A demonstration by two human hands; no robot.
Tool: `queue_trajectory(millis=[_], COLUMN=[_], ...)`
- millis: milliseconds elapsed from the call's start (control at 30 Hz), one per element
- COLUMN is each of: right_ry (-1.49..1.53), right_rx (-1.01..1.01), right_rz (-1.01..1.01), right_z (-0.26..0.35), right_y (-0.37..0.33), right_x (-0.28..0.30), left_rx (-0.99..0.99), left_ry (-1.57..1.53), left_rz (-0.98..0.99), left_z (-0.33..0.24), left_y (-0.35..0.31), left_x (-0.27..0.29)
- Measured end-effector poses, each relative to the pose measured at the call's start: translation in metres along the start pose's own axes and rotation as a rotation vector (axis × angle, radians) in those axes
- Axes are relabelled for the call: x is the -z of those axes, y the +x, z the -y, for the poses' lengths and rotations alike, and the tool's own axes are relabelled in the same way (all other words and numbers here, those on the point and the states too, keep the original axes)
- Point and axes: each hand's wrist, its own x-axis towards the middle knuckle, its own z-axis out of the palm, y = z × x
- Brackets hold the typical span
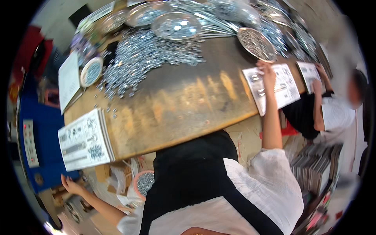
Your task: The person sorts small metal fasteners such as nuts, bolts, and washers from a large pile on a table and places them onto printed instruction sheets. The person repeatedly picks up fasteners, aligns them on the sheet, and moves the sheet aside after filling it.
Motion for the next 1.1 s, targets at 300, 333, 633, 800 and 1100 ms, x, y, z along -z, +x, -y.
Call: queue_trajectory(millis=[300,333,633,800,1100], right_ry=[-1.376,-1.289,-0.915,-0.587,-0.58], right_rx=[-0.322,-0.326,0.065,0.234,0.019], right_rz=[-0.219,-0.239,-0.174,-0.009,0.083], right_z=[-0.142,-0.148,-0.143,-0.105,-0.02], right_y=[0.083,0.08,0.045,-0.023,-0.144], right_x=[0.327,0.314,0.316,0.23,0.077], left_rx=[-0.038,-0.106,-0.288,-0.317,-0.292], left_ry=[0.022,0.036,-0.054,-0.076,0.121], left_rz=[0.146,0.159,0.336,0.619,1.366], left_z=[-0.094,-0.116,-0.166,-0.21,-0.249], left_y=[-0.108,-0.11,-0.151,-0.249,-0.351], left_x=[-0.09,-0.087,-0.126,-0.167,-0.223])
